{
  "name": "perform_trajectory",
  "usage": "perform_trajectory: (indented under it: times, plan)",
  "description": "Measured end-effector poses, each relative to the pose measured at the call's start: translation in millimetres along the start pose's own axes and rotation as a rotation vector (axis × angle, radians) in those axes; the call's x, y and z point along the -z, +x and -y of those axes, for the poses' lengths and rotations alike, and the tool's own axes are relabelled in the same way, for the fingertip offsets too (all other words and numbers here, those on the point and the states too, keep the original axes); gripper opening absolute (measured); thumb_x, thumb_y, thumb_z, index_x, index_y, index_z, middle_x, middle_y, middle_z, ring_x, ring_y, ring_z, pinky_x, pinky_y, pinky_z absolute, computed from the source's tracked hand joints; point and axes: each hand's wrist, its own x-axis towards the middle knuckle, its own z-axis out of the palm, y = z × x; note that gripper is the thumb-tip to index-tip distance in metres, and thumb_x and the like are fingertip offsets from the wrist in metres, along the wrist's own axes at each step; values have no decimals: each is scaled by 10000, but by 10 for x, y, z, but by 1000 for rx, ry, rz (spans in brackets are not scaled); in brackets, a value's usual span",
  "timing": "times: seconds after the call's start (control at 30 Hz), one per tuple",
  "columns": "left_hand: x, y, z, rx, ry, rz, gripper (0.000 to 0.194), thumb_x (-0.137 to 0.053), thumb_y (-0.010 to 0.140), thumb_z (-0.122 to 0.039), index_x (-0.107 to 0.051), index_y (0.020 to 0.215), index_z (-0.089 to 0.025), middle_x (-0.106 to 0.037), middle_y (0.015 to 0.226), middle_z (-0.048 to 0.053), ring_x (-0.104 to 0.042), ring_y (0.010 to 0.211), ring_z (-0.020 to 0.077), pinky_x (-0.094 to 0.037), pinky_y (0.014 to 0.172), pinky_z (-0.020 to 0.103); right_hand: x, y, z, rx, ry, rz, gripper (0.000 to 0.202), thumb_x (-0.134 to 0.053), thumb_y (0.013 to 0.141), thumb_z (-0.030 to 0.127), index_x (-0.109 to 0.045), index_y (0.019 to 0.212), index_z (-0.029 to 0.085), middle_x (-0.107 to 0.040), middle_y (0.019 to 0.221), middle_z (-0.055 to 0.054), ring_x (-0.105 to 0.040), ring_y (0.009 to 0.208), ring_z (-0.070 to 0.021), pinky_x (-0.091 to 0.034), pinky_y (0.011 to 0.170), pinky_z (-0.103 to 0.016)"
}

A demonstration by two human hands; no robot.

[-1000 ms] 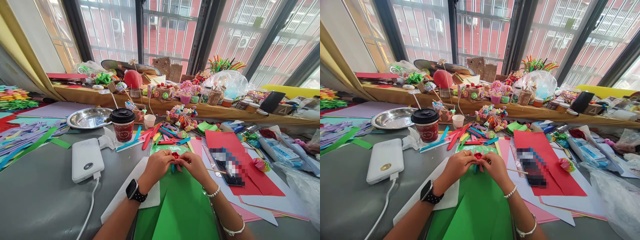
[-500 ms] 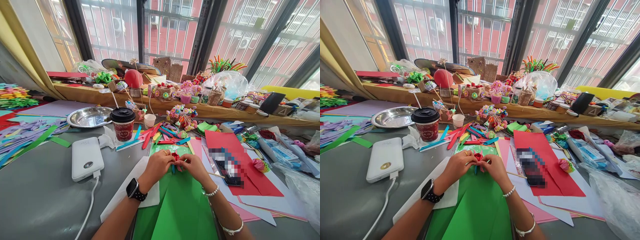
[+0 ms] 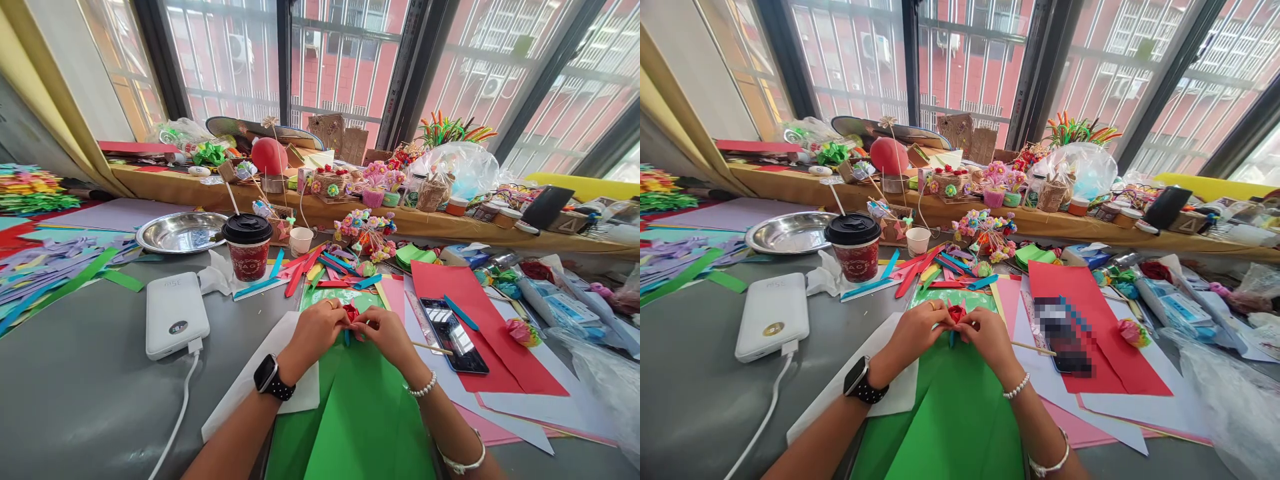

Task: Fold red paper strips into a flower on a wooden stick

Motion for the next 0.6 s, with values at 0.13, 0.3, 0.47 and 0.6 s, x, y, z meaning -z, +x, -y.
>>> perform_trajectory:
  times: [0.13, 0.3, 0.47, 0.6]
  plan:
    - [-11, 4, 9, 19, -34, -12, 118, -508, 741, -136, -603, 720, -202, -591, 754, 2, -538, 757, 144, -398, 627, 235, -73, -1, -14, 8, -40, -41, 141, -544, 747, 261, -623, 656, 188, -560, 648, -13, -513, 533, -129, -413, 488, -251]
    - [77, 50, 32, 97, -357, -100, 104, -542, 729, -218, -590, 819, -198, -577, 839, 17, -535, 801, 147, -436, 702, 265, -5, -2, 38, 93, -69, -145, 154, -504, 783, 255, -592, 683, 179, -547, 677, -27, -517, 585, -141, -416, 524, -262]
    - [100, 102, 114, 448, -917, -369, 422, -530, 716, -411, -472, 1063, -179, -523, 1039, 73, -524, 938, 181, -462, 749, 302, 155, -53, 180, 201, 17, -209, 128, -486, 803, 247, -577, 747, 178, -537, 720, -28, -518, 618, -131, -429, 552, -246]
    - [77, 115, 67, 529, -1421, -187, 475, -314, 798, -511, -482, 1059, -151, -584, 980, 101, -554, 905, 192, -465, 739, 331, 140, -106, 276, 330, 79, -167, 127, -485, 808, 263, -577, 768, 185, -546, 735, -31, -532, 676, -140, -444, 596, -254]
